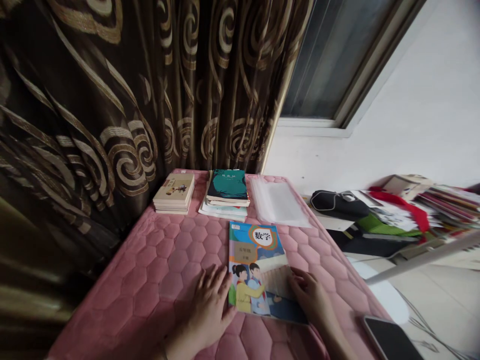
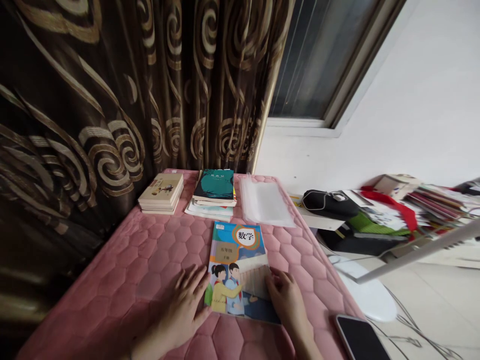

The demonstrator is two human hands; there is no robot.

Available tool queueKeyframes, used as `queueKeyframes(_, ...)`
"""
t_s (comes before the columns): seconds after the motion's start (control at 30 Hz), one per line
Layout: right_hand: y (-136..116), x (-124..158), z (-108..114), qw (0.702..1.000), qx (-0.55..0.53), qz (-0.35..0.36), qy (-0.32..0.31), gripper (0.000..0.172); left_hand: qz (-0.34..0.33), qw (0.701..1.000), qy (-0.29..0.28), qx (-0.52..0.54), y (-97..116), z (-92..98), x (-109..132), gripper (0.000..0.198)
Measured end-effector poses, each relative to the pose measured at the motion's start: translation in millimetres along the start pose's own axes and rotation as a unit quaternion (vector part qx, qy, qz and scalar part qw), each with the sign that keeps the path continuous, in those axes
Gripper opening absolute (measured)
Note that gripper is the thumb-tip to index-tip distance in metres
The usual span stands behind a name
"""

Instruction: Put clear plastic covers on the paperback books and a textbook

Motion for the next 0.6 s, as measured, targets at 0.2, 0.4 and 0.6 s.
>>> queueKeyframes(0.2,0,-3,-1,1.0,0.03,0.003,0.003,0.05,0.207,0.976,0.0,-0.066,-51,29.6,14,0.043)
queueKeyframes(0.4,-5,-5,-5,0.99,0.134,0.036,0.011,0.049,0.367,0.926,-0.047,-0.074,-127,55.7,35,0.055)
queueKeyframes(0.6,-16,-8,-9,0.977,0.213,0.004,0.026,0.052,0.406,0.912,-0.051,0.001,-152,50.9,35,0.045)
Point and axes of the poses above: each hand's wrist, its own x-axis away from the middle knuckle, its own z-axis out of the back of the hand, y = z × x, the point moved 3 cm from there along -x, towards the middle knuckle, and after that the axes turned 12 degrees about -z, right-handed, at the moved point
